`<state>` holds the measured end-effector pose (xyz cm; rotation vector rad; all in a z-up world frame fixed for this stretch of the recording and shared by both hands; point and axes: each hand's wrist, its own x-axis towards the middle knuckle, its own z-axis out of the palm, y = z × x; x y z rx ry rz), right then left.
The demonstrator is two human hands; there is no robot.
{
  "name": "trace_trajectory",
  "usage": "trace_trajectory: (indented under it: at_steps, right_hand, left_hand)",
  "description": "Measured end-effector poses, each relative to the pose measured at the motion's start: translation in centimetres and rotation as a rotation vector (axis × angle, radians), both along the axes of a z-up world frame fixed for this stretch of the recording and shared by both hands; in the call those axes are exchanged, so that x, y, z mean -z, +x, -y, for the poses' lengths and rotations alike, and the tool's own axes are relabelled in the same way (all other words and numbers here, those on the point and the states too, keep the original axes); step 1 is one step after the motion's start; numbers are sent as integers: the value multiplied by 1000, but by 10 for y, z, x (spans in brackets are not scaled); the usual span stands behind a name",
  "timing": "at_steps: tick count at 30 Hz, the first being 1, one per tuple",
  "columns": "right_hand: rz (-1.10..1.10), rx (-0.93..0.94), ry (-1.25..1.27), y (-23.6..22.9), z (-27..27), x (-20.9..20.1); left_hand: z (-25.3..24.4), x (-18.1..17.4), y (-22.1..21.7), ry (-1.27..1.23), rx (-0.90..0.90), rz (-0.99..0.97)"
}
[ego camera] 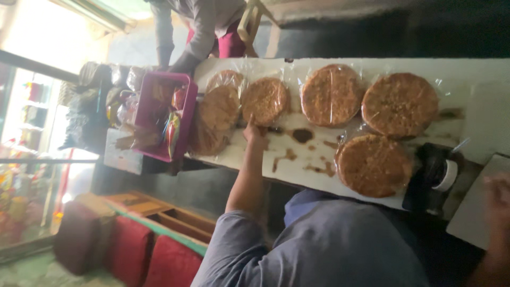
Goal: The person places round biscuits into clear plastic bags and seals them using a handheld heat sealer. The sealed packages are then stacked on the table.
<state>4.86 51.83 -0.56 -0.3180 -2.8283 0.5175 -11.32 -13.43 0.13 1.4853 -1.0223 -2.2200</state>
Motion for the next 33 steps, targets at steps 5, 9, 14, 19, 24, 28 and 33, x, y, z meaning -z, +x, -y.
trace_trajectory:
  at_steps: [5, 9, 14, 19, 24, 28, 33]
  right_hand:
    - [-13, -83, -80, 30, 76, -46]
    - [77, -140, -383, 28, 163, -82]
    - [121, -229, -1039, 12, 268, -96]
    - [283, -303, -1481, -19, 334, -101]
    - [-363, -606, -158, -28, 354, -163]
    - [-297, -430, -1171, -11, 395, -193]
    - [-76, -360, -1116, 4, 391, -172]
  left_hand:
    - [6, 17, -15, 89, 4, -165]
    - [-8, 18, -6, 167, 194, -533]
    - [-27, -5, 57, 360, 446, -590]
    - [-31, -49, 138, 475, 773, -670]
    - [-12, -92, 175, 546, 1083, -763]
    - [36, -120, 163, 393, 1335, -954]
    - [34, -142, 163, -110, 1344, -844]
